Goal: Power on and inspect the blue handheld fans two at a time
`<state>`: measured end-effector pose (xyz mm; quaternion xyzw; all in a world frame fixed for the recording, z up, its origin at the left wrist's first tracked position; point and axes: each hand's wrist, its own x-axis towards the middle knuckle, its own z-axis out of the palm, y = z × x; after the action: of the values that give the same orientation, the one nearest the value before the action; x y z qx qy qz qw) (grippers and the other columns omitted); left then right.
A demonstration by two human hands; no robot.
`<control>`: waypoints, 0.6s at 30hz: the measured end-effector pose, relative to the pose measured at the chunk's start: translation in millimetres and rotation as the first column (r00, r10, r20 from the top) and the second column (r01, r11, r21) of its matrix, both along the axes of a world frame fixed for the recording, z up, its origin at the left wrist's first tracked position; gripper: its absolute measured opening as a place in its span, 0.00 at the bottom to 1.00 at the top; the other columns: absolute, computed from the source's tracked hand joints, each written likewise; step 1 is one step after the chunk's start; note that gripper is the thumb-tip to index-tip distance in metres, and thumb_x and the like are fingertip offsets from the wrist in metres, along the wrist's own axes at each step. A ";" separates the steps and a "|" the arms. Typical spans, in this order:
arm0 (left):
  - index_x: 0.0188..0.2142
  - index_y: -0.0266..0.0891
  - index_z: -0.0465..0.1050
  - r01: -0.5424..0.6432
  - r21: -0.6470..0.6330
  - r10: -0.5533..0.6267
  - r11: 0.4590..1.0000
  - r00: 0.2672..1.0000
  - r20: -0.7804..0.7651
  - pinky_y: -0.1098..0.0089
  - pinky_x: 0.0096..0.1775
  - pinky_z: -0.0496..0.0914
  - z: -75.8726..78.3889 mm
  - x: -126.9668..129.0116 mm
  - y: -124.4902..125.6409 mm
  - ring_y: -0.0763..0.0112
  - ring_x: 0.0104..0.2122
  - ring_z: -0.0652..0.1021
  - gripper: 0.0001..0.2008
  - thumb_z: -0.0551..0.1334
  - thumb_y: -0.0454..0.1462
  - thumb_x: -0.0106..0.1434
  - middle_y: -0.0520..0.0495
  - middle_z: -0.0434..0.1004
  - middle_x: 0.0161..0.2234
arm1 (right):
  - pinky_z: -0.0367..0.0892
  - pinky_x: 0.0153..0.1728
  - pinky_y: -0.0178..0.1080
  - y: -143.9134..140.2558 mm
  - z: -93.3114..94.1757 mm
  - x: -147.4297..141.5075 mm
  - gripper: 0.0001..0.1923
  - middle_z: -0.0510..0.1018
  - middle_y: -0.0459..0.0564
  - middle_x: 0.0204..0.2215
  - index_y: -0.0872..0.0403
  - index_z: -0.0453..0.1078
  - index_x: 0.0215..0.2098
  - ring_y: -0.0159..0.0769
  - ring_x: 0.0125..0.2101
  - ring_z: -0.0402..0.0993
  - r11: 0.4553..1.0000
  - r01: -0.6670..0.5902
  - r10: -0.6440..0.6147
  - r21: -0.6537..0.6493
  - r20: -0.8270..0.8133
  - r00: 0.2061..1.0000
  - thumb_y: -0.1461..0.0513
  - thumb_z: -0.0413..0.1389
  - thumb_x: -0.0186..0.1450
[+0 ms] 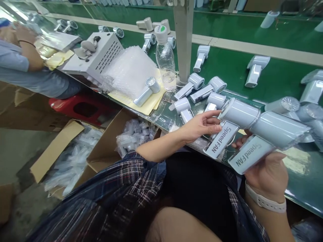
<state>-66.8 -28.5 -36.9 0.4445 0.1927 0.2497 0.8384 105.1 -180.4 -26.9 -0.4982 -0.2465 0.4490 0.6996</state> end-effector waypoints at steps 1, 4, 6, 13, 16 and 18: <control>0.65 0.41 0.74 0.002 0.019 -0.002 1.000 1.000 -0.007 0.64 0.47 0.75 0.7 -0.1 0.1 0.66 0.42 0.83 0.47 0.84 0.51 0.49 0.42 0.84 0.47 | 0.82 0.42 0.47 -0.2 -1.3 -0.5 0.30 0.83 0.51 0.38 0.49 0.83 0.46 0.43 0.36 0.81 1.000 0.000 -0.001 0.019 0.036 0.999 0.34 0.66 0.64; 0.66 0.38 0.73 -0.010 0.183 0.022 0.983 0.998 -0.063 0.61 0.53 0.76 5.8 -3.2 -1.3 0.59 0.50 0.84 0.43 0.81 0.49 0.55 0.37 0.83 0.53 | 0.82 0.48 0.56 -1.7 0.0 -3.5 0.20 0.86 0.52 0.41 0.46 0.81 0.52 0.48 0.40 0.84 0.997 0.009 -0.017 0.083 0.106 0.994 0.44 0.63 0.71; 0.64 0.38 0.74 -0.036 0.380 0.069 0.924 0.995 -0.076 0.60 0.56 0.77 10.8 -7.0 -3.4 0.57 0.53 0.84 0.37 0.78 0.45 0.59 0.37 0.83 0.55 | 0.80 0.53 0.60 -3.6 3.9 -4.9 0.21 0.86 0.53 0.47 0.45 0.79 0.56 0.52 0.47 0.84 0.993 0.033 -0.057 0.111 0.219 0.974 0.49 0.67 0.68; 0.57 0.45 0.73 -0.298 0.910 0.194 0.288 0.949 0.249 0.46 0.73 0.64 13.4 -10.4 -3.8 0.56 0.67 0.79 0.14 0.66 0.42 0.74 0.43 0.85 0.58 | 0.65 0.71 0.61 -4.0 14.9 3.3 0.40 0.80 0.53 0.64 0.44 0.74 0.62 0.53 0.65 0.75 0.923 -0.210 -0.101 0.323 0.728 0.678 0.64 0.77 0.54; 0.58 0.44 0.70 -0.410 0.910 0.145 0.053 0.905 0.400 0.47 0.75 0.61 8.2 -6.2 0.8 0.63 0.70 0.75 0.11 0.57 0.40 0.80 0.44 0.85 0.58 | 0.61 0.74 0.61 -0.7 12.7 7.9 0.37 0.79 0.52 0.66 0.45 0.74 0.64 0.52 0.68 0.73 0.885 -0.256 -0.158 0.388 0.769 0.619 0.63 0.75 0.57; 0.59 0.40 0.69 -0.475 0.879 0.088 -0.043 0.875 0.476 0.52 0.75 0.62 4.8 -4.4 2.1 0.66 0.72 0.73 0.12 0.56 0.37 0.80 0.40 0.85 0.57 | 0.62 0.73 0.62 -1.1 9.7 8.4 0.37 0.80 0.51 0.65 0.45 0.74 0.64 0.52 0.67 0.74 0.871 -0.276 -0.171 0.407 0.777 0.606 0.62 0.74 0.58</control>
<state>-71.3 -26.4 -32.1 0.8061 -0.0668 0.5386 0.2359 113.5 -181.5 -17.2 -0.4433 -0.6502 0.1243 0.6043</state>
